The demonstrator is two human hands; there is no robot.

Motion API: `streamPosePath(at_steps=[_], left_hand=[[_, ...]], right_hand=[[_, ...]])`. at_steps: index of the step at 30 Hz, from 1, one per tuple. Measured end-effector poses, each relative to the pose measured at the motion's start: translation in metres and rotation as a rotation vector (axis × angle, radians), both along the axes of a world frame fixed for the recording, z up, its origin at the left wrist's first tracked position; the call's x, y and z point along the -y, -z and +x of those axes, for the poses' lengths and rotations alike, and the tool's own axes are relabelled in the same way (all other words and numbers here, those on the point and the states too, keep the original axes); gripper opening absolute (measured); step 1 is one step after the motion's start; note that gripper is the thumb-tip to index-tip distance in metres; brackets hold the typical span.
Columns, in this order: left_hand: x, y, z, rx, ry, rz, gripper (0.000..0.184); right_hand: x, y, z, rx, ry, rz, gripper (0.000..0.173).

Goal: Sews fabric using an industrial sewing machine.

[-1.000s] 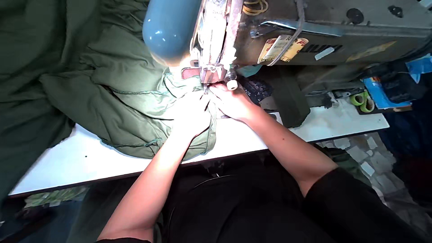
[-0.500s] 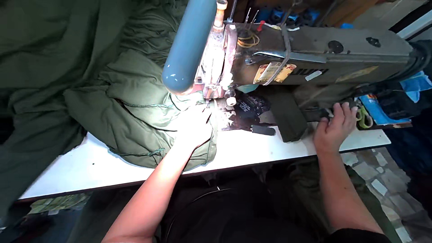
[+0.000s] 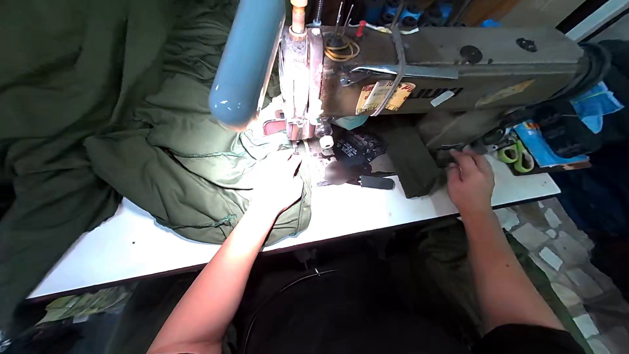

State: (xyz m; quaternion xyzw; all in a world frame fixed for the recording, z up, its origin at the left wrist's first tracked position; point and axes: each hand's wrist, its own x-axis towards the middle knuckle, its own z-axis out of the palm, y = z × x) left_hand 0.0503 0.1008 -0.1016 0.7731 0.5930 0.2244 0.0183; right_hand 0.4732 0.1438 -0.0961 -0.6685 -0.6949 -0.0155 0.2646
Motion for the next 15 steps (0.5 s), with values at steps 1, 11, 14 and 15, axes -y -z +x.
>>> streamPosePath(at_steps=[1, 11, 14, 15], left_hand=[[0.000, -0.001, 0.000, -0.007, -0.003, 0.010, 0.044], [0.014, -0.016, 0.006, -0.087, 0.006, -0.180, 0.049], [0.057, -0.022, 0.017, -0.059, 0.055, -0.219, 0.050], [0.074, -0.018, 0.022, -0.037, 0.065, -0.166, 0.051]], right_hand=[[0.001, -0.004, 0.002, -0.015, -0.011, 0.062, 0.044], [0.031, -0.051, -0.089, -0.177, -0.406, 0.500, 0.043], [0.045, -0.048, -0.123, -0.251, -0.583, 0.344, 0.037], [0.049, -0.044, -0.134, -0.274, -0.639, 0.284, 0.033]])
